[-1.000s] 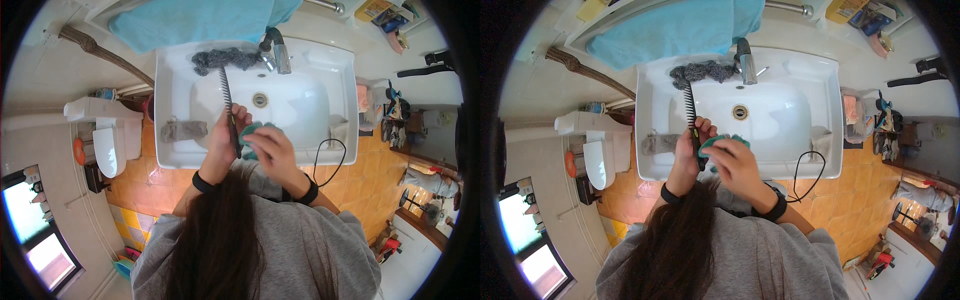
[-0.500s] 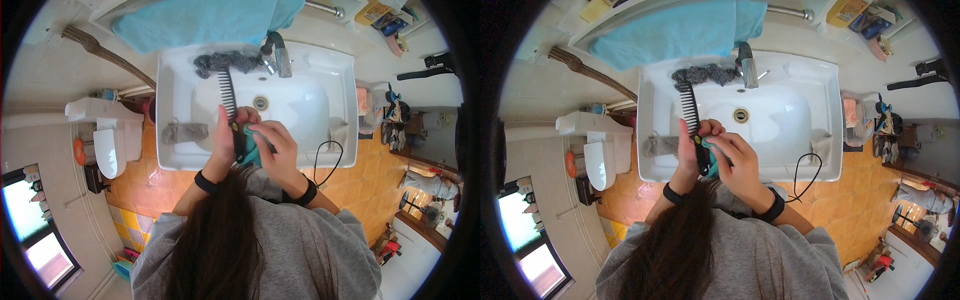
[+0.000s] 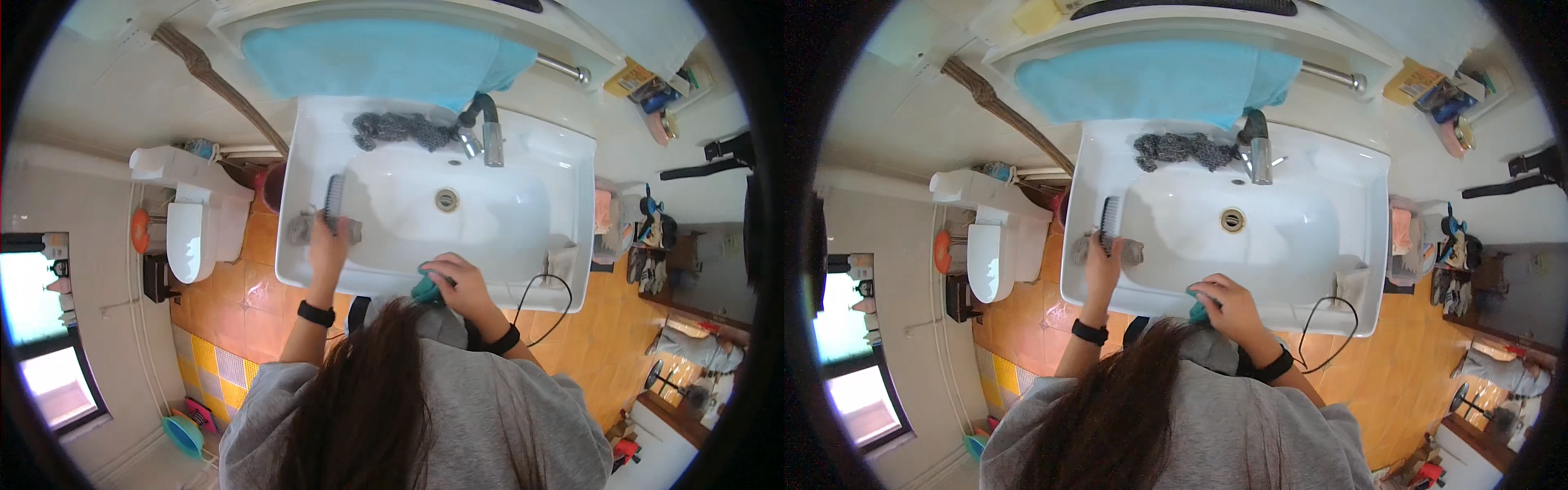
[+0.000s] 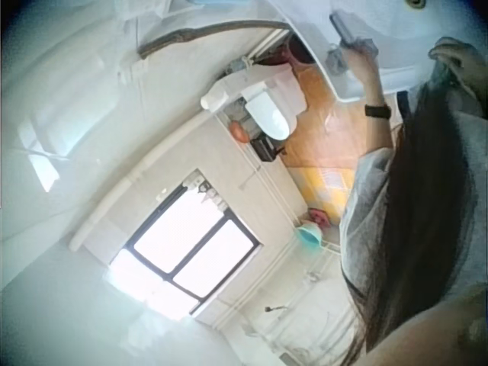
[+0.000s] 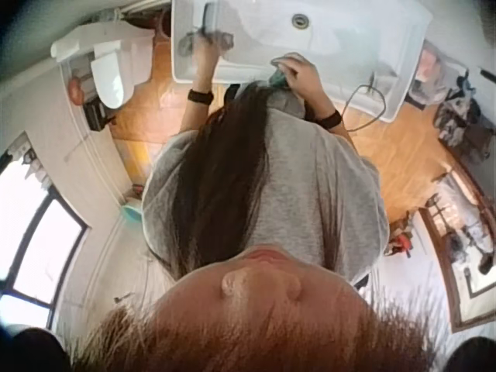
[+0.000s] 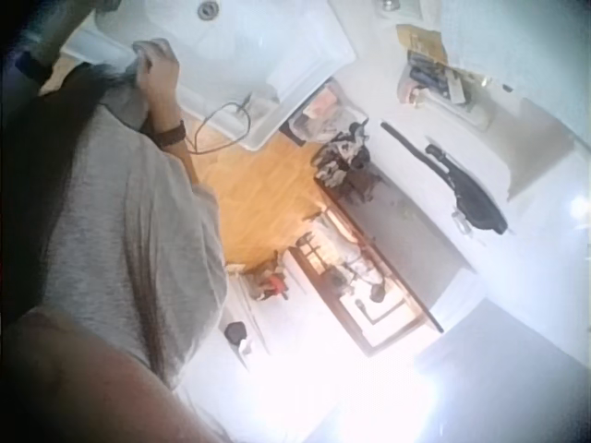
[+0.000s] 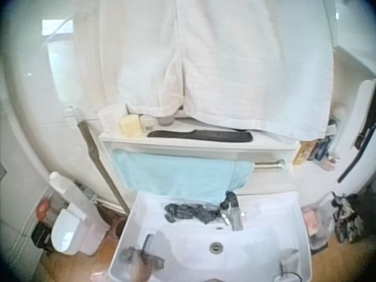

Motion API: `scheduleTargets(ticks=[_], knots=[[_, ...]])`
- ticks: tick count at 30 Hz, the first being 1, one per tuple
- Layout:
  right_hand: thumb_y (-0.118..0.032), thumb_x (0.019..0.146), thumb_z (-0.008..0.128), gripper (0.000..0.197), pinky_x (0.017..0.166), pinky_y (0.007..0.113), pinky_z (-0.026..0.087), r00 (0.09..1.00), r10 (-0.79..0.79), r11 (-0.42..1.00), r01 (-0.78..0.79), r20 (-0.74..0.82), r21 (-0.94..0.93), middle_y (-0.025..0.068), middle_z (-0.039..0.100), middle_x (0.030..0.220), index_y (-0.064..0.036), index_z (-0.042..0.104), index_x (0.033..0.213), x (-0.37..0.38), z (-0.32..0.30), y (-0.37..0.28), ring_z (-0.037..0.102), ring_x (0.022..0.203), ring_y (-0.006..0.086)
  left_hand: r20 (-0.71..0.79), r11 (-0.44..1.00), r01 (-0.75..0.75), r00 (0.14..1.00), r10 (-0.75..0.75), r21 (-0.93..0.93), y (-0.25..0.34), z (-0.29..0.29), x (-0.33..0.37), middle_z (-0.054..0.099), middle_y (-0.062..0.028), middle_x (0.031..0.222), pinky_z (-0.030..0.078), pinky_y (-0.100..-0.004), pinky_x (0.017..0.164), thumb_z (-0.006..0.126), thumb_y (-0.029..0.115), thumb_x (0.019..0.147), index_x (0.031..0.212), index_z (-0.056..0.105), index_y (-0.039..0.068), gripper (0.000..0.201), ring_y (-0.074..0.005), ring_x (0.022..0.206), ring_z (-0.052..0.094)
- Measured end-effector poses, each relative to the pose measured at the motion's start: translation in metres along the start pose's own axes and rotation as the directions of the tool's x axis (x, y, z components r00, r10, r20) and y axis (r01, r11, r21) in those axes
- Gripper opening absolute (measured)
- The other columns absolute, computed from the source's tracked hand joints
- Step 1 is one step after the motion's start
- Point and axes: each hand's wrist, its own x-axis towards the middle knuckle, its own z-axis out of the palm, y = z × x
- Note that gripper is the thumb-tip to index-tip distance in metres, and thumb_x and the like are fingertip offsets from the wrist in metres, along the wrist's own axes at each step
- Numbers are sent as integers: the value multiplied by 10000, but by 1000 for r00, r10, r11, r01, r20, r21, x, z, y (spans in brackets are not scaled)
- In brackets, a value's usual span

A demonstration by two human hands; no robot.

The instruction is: Clean items at a bathroom sink using a rag and soap.

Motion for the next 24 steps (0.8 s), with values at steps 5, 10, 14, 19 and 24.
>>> scheduleTargets(ticks=[5,10,14,19,24], knots=[[-47,767,578,138,594,289,469,995,66,998,-67,-77,-12,62,588,846,-88,630,887,6,-9,11,583,677,218,-1,952,122,992,-127,279,-84,-12,-6,472,-214,1044,417,-435,785,607,211,751,1135,428,22,465,-380,913,507],[-65,775,564,139,628,306,472,998,51,997,-53,-41,-58,72,583,865,-89,629,895,4,-5,13,581,707,238,-102,937,51,995,-16,345,-77,-8,-13,427,-217,1040,345,-451,876,668,109,660,1146,411,23,556,-379,1026,412],[-83,775,568,140,633,315,472,998,55,998,-56,-35,-42,68,582,862,-97,631,899,-2,2,19,579,704,241,-170,982,-143,972,163,124,-1,-17,12,434,-186,1085,322,-439,906,625,78,690,1110,436,20,464,-362,1055,396],[-92,779,575,131,589,312,476,998,56,996,-57,-15,-71,54,581,838,-99,634,896,1,-5,17,580,639,217,-381,728,-685,676,631,-9,179,-101,72,497,-153,1120,326,-404,921,575,58,754,1120,473,24,381,-331,1039,458],[-85,778,575,124,586,314,476,998,18,998,-22,-52,-62,63,584,837,-83,633,887,9,-19,15,581,638,221,-392,502,-785,360,847,363,270,-119,148,532,-107,1135,365,-389,892,561,76,787,1158,502,57,376,-272,1031,485]])
